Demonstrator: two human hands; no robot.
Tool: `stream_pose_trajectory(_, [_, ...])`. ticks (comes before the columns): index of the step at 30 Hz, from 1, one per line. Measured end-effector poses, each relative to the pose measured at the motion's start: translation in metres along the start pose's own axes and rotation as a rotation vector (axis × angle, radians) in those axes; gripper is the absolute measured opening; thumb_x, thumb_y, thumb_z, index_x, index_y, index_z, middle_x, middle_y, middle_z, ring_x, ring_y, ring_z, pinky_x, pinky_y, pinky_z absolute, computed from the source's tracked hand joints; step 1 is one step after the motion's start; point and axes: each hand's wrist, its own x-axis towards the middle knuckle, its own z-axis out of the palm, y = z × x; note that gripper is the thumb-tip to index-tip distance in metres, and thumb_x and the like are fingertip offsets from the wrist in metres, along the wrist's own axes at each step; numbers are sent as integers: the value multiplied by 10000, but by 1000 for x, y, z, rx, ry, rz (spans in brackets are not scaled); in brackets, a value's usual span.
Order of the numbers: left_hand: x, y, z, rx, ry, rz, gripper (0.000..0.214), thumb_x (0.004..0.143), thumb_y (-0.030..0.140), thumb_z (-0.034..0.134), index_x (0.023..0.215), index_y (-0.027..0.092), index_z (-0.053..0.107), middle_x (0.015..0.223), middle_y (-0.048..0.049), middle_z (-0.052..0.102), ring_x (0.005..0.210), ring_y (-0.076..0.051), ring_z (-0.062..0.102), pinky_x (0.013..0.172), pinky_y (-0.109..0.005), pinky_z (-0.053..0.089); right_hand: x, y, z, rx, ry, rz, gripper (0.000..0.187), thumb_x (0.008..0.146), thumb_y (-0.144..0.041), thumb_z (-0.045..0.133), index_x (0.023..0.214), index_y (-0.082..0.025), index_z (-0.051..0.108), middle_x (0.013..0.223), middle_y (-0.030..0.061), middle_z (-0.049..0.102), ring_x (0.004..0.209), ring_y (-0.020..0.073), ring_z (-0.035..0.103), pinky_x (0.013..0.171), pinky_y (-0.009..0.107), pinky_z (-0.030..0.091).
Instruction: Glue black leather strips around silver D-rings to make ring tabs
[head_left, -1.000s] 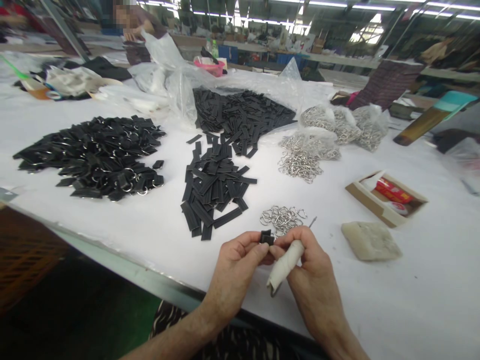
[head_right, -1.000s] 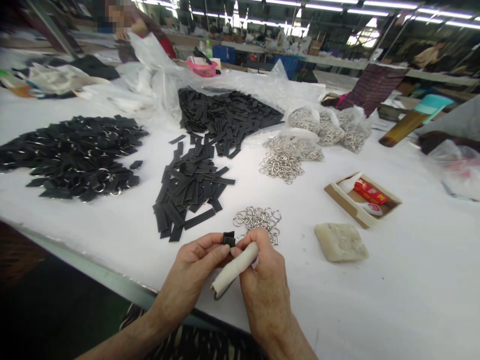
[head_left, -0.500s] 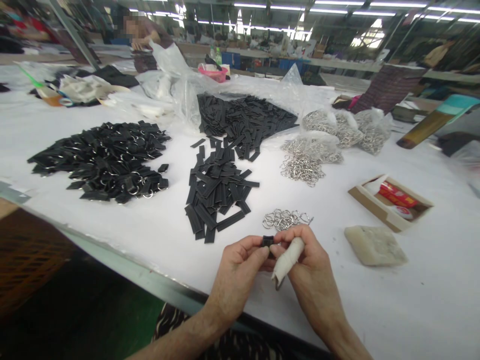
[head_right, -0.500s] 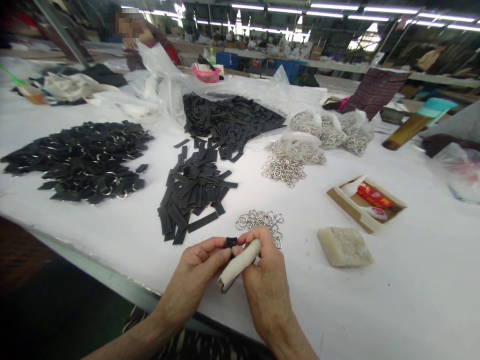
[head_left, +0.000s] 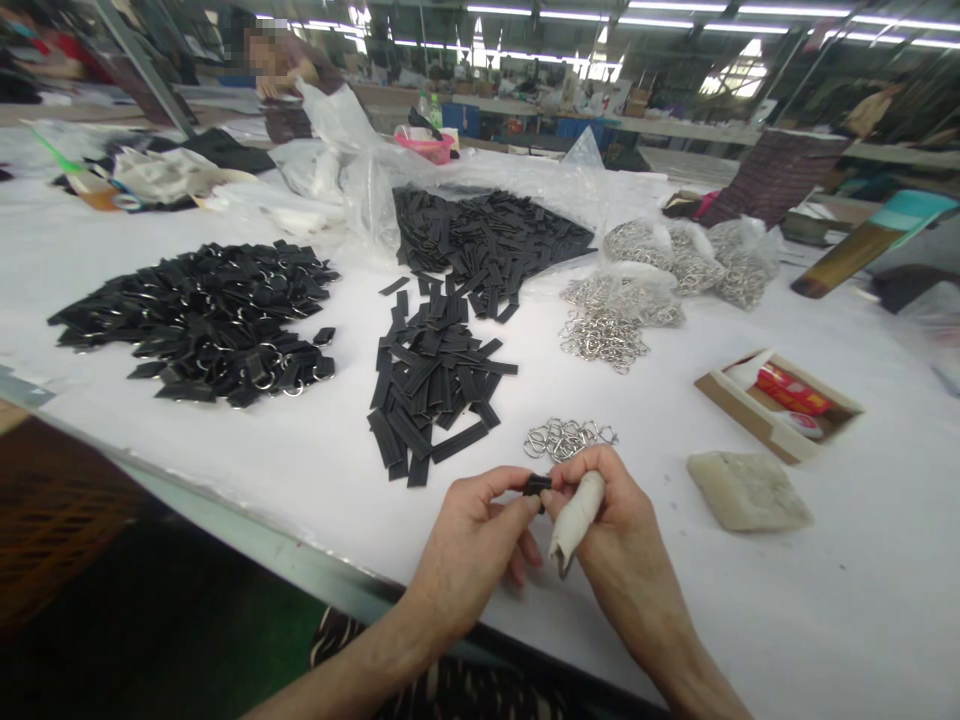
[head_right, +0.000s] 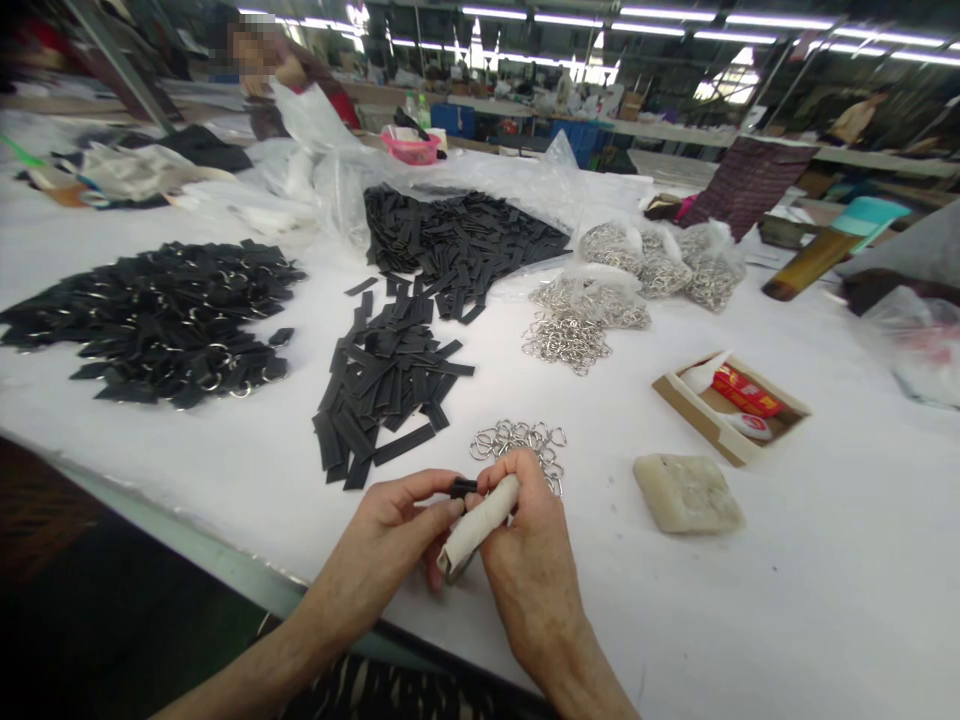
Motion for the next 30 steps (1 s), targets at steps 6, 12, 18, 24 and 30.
stream_pose_trajectory(6, [4,-1,1,-212,-113,-63,168,785,187,568,874,125,696,692,-18,663,592,-119,608,589,-224,504,3,2,-2,-4,-15,15,109,690,-163,576,744,-213,496,701,-37,544,592,123,468,510,226,388])
stream_pose_trajectory(12, [4,-2,1,-236,-71,-64,150,775,210,585,811,121,701,695,-35,687,639,-144,627,634,-244,504,5,6,-2,46,-28,36,117,693,-180,598,751,-214,502,699,-29,540,613,135,475,498,230,387])
stream_pose_trajectory(18, [3,-4,3,-269,-39,-46,116,771,219,605,756,124,670,662,-23,681,599,-138,624,602,-239,504,2,4,1,21,14,40,92,712,-184,591,746,-211,511,678,-35,541,581,125,483,490,224,404])
stream_pose_trajectory(24, [4,-4,4,-311,-30,-59,80,773,190,607,780,130,659,645,-3,680,533,-106,600,540,-201,478,3,5,3,50,8,55,111,690,-177,588,746,-219,501,693,-43,532,580,123,487,478,222,401])
stream_pose_trajectory(30, [4,-3,6,-320,-27,-63,78,758,206,640,775,130,647,630,1,675,512,-106,590,534,-210,477,3,5,4,78,13,65,133,668,-135,551,753,-223,499,692,-41,541,590,129,483,482,228,414])
